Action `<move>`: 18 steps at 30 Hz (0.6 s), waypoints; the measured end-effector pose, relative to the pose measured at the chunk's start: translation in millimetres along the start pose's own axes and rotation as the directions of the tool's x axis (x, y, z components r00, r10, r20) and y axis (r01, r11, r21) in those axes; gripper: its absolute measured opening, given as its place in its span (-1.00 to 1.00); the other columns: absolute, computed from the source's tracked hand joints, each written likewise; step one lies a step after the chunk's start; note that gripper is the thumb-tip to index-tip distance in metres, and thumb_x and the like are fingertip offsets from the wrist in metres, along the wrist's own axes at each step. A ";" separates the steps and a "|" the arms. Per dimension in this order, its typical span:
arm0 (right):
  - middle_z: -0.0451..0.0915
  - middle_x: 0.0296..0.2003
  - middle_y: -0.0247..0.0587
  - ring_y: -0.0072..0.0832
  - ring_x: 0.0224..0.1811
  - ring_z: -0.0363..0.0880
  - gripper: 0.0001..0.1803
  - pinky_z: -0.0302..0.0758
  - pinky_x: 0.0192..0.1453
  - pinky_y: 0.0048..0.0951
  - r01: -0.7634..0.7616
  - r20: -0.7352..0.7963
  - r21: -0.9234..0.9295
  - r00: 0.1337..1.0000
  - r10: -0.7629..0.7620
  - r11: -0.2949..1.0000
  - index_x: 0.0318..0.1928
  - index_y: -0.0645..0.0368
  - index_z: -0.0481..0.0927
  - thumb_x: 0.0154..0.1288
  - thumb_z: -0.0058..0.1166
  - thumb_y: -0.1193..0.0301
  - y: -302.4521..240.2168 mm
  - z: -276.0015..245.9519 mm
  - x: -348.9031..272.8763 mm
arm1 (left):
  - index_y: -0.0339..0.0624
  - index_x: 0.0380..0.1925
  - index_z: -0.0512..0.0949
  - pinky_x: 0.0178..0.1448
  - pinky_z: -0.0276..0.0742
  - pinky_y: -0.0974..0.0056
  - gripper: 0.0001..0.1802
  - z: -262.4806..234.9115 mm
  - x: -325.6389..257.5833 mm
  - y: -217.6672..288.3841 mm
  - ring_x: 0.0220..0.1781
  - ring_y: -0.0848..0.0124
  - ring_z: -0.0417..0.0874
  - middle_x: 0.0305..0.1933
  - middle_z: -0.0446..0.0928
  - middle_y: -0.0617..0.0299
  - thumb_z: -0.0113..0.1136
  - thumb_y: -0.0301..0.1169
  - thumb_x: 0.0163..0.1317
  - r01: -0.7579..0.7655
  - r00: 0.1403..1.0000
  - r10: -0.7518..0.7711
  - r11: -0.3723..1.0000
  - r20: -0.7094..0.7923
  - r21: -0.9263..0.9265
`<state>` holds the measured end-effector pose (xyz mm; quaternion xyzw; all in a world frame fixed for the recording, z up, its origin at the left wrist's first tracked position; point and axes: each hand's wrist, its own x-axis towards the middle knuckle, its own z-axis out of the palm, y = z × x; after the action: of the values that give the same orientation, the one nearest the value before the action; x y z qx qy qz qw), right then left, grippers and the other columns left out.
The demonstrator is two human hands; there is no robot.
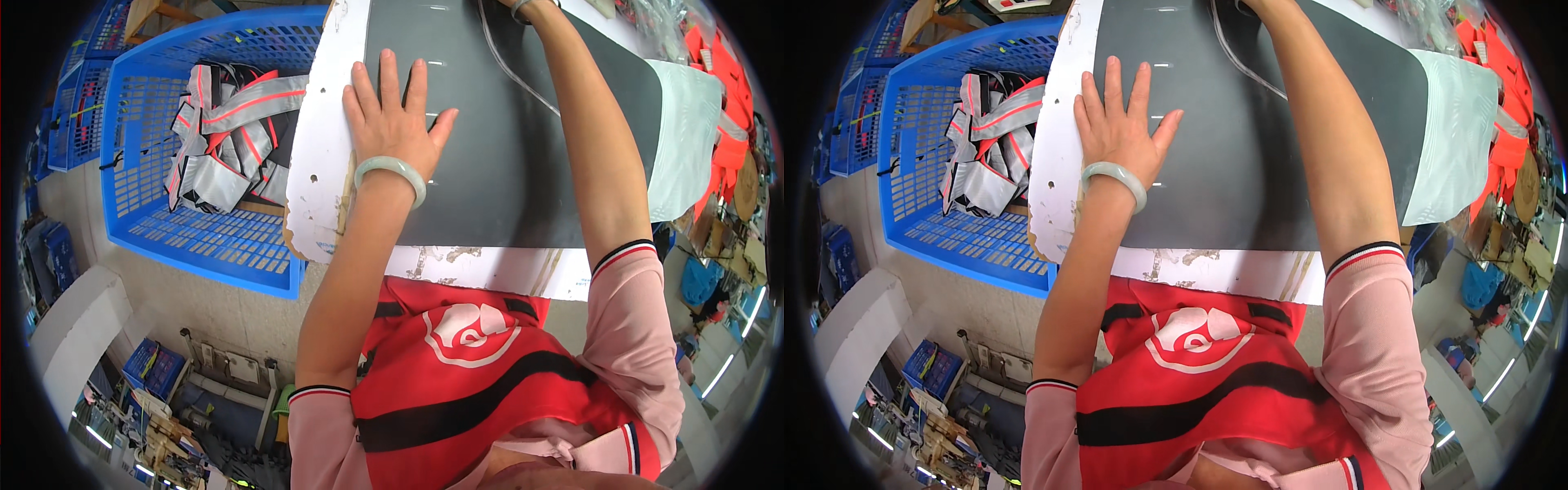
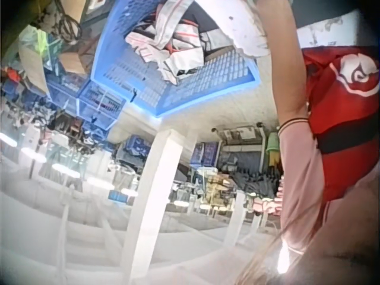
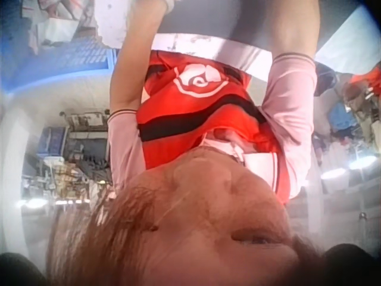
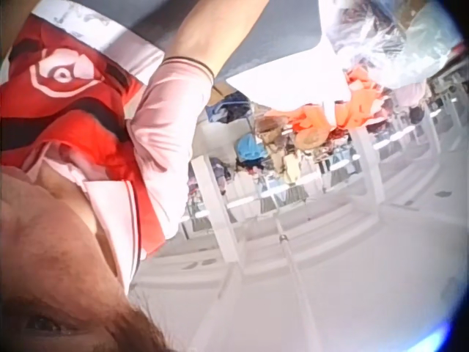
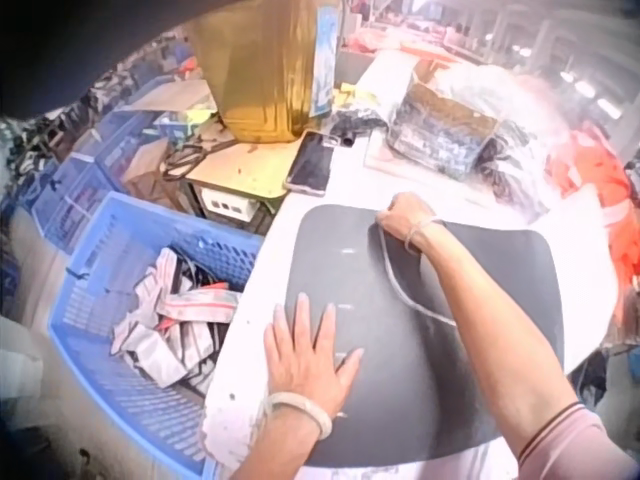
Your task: Marking or tracing lines onto a piece of material using a template or by hand on a workbench.
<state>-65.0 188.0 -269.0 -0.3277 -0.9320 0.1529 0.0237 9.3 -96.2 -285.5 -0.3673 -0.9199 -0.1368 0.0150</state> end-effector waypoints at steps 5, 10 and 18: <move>0.59 -0.27 0.34 0.09 -0.15 0.62 -0.59 0.53 -0.02 -0.17 0.002 -0.005 -0.103 1.000 -0.003 0.995 -0.31 0.43 0.64 0.02 0.05 0.26 1.9 3.2 0.0 | 0.00 0.33 0.28 0.47 -0.11 -0.16 -0.28 6.2 1.6 1.2 0.45 -0.21 0.00 0.46 0.06 -0.04 -0.01 0.14 0.27 -0.047 0.998 0.048 0.999 -0.043 0.014; 0.59 -0.27 0.32 0.08 -0.14 0.62 -0.62 0.55 0.00 -0.20 0.093 0.058 -0.126 0.995 -0.086 0.988 -0.32 0.42 0.65 0.05 0.04 0.28 -17.1 -8.9 -43.5 | -0.03 0.32 0.30 0.46 -0.08 -0.16 -0.26 9.0 -0.9 -2.6 0.45 -0.20 0.01 0.45 0.07 -0.05 0.01 0.15 0.25 -0.045 0.995 0.048 0.998 -0.088 0.036; 0.58 -0.28 0.35 0.08 -0.21 0.64 -0.72 0.56 -0.04 -0.08 0.213 0.065 -0.246 0.977 -0.203 0.946 -0.42 0.37 0.66 0.07 -0.01 0.39 -6.4 -15.1 -117.6 | -0.03 0.34 0.27 0.47 -0.11 -0.15 -0.25 11.0 -0.5 -3.2 0.46 -0.19 0.00 0.46 0.07 -0.06 -0.01 0.16 0.26 -0.056 0.994 0.059 0.998 -0.096 0.037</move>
<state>25.5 114.6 -246.1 -0.2249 -0.9735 0.0362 -0.0200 8.4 -95.9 -296.9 -0.3863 -0.9093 -0.1380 0.0698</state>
